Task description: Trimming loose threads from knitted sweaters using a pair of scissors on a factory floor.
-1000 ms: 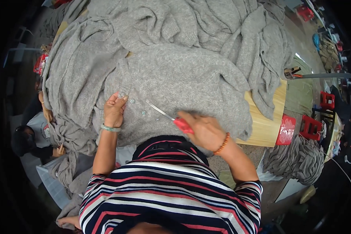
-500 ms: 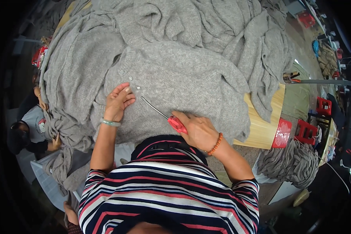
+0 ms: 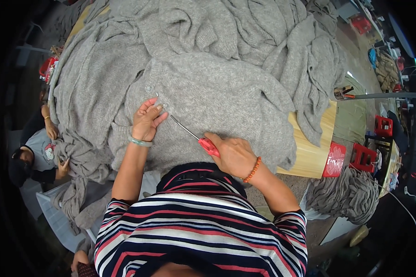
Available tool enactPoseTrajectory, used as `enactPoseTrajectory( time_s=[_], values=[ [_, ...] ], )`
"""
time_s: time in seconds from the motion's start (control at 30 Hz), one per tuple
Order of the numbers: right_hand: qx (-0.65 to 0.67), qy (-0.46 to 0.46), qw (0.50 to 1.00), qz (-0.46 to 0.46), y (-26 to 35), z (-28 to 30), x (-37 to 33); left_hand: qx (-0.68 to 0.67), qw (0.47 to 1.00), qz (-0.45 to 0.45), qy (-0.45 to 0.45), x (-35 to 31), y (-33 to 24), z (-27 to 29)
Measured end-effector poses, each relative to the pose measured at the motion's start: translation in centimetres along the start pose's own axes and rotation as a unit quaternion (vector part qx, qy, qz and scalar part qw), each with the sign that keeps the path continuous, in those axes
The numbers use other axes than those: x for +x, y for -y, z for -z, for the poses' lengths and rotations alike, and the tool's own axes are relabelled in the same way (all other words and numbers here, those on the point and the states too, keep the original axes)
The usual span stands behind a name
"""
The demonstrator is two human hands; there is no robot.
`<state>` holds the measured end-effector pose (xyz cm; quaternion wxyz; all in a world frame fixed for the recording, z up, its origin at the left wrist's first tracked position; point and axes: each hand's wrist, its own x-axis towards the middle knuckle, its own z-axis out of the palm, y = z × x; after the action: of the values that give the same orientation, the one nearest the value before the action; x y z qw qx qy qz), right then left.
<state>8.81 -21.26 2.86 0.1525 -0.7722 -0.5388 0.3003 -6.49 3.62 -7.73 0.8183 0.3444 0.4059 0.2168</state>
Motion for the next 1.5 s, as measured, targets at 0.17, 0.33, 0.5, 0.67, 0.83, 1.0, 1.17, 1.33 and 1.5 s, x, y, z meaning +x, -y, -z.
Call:
enactPoseTrajectory(
  time_s=[0.17, 0.33, 0.5, 0.67, 0.83, 1.0, 1.17, 1.33, 1.5],
  values=[
    [0.0, -0.011, 1.0, -0.011, -0.1, -0.6, 0.4, -0.004, 1.0, -0.021, 0.002, -0.4, 0.2, -0.5],
    [-0.001, 0.005, 1.0, -0.023, 0.0, -0.3, 0.6, -0.018, 0.999, -0.041, -0.006, -0.5, 0.3, -0.2],
    [0.042, -0.056, 0.997, 0.024, -0.5, -0.1, 0.7, -0.105, 0.994, -0.009, -0.015, 0.4, 0.7, 1.5],
    [0.034, -0.066, 0.997, 0.017, -0.4, 0.5, 2.0, -0.196, 0.98, 0.026, 0.013, 3.7, -1.1, 1.7],
    [0.034, -0.063, 0.997, 0.012, 0.0, 1.0, 4.0, -0.182, 0.983, 0.006, -0.022, 5.7, -1.7, 0.5],
    [0.005, -0.03, 0.999, 0.015, 0.7, 1.2, 5.3, -0.172, 0.985, -0.006, -0.028, 5.6, -0.7, 0.6],
    [0.003, -0.006, 1.0, -0.006, 0.2, 1.2, 4.4, -0.153, 0.988, 0.02, -0.027, 4.5, -2.3, 0.1],
    [0.013, -0.019, 1.0, -0.007, -0.1, 1.0, 3.3, -0.078, 0.993, 0.076, 0.053, 2.4, -1.8, 0.0],
    [0.003, 0.01, 1.0, -0.011, 0.4, 1.2, 3.0, -0.038, 0.991, 0.105, 0.074, 1.1, -2.3, 0.0]
  ],
)
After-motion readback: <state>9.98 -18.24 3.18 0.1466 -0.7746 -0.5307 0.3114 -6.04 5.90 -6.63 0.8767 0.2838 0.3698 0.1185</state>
